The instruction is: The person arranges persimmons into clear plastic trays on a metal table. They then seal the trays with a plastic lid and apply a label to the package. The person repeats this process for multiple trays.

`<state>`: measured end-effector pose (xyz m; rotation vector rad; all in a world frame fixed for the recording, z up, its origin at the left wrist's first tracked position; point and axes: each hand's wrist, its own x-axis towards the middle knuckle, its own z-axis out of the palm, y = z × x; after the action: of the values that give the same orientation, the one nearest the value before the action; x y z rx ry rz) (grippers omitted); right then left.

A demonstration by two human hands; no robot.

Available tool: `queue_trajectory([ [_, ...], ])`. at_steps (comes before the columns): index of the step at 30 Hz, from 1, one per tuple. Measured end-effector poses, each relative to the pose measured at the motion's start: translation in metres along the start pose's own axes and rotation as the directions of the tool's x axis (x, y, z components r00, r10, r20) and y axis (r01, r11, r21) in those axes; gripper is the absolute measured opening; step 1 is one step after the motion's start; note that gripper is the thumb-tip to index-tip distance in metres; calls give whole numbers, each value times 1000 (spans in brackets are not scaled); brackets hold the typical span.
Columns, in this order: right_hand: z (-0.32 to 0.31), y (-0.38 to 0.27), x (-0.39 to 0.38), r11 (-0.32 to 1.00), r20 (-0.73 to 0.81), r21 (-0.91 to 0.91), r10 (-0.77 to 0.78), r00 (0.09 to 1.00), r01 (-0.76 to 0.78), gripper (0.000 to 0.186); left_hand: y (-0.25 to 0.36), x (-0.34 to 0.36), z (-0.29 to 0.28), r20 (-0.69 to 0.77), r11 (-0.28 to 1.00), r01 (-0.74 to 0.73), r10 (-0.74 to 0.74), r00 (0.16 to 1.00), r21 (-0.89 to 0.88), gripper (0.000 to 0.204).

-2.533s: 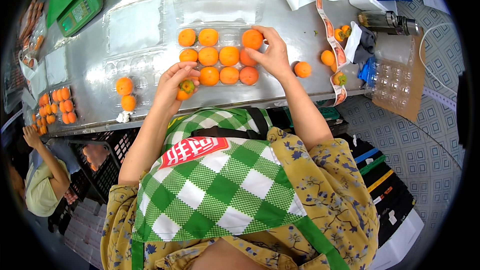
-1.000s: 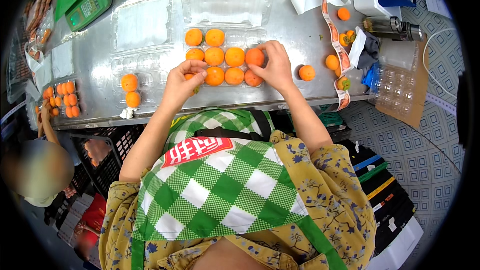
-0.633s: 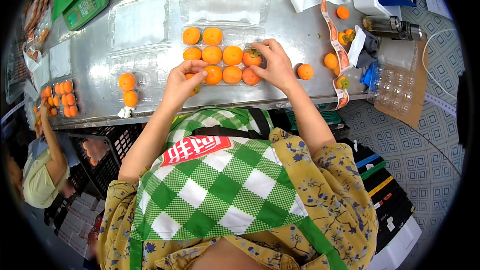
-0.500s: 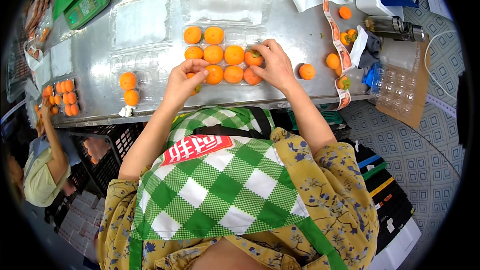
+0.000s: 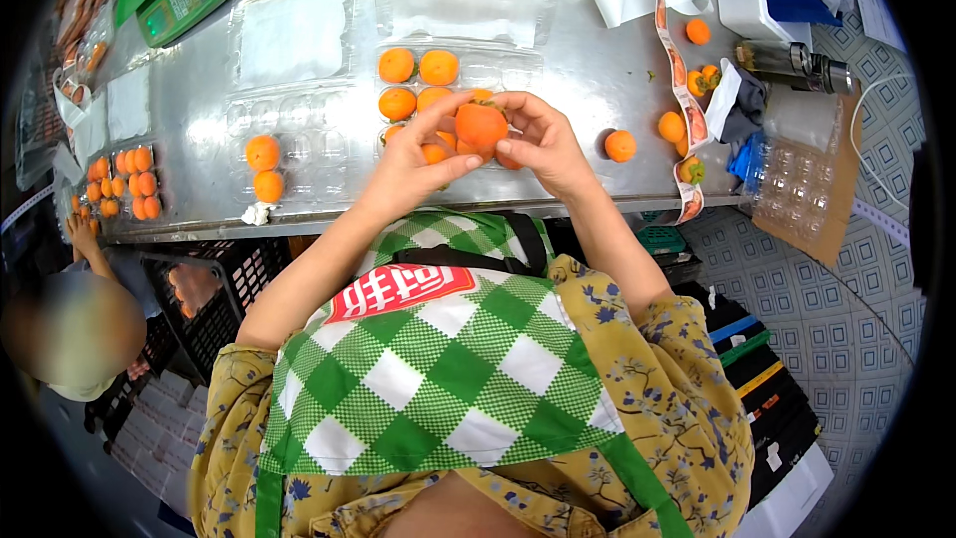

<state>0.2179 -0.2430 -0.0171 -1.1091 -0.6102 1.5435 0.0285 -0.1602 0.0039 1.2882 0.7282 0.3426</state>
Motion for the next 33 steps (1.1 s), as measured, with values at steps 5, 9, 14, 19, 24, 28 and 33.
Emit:
queue_trajectory([
  [5,22,-6,-4,993,-9,-43,-109,994,109,40,-4,-3,2,-72,984,-3,-9,997,-178,59],
  [9,31,-12,-6,995,-52,-43,-88,995,86,36,-4,-5,0,-71,979,-23,9,997,-203,57],
  [14,38,-19,-7,997,-98,77,11,995,-3,29,-5,-7,-1,-74,987,-29,18,997,-158,54],
  [19,34,-22,-9,991,-88,114,75,993,-65,25,-7,-7,-3,-58,977,-49,37,998,-208,54],
  [24,39,-18,-9,999,-118,-39,-16,993,11,26,-4,-8,-3,-46,982,9,-18,999,-187,53],
  [28,40,-21,-9,997,-168,54,70,983,-61,31,-3,-6,-2,-78,973,26,-45,996,-230,52],
  [33,38,-23,-8,985,-76,-170,-35,996,21,46,-7,-10,-8,23,819,183,-204,979,-543,48],
])
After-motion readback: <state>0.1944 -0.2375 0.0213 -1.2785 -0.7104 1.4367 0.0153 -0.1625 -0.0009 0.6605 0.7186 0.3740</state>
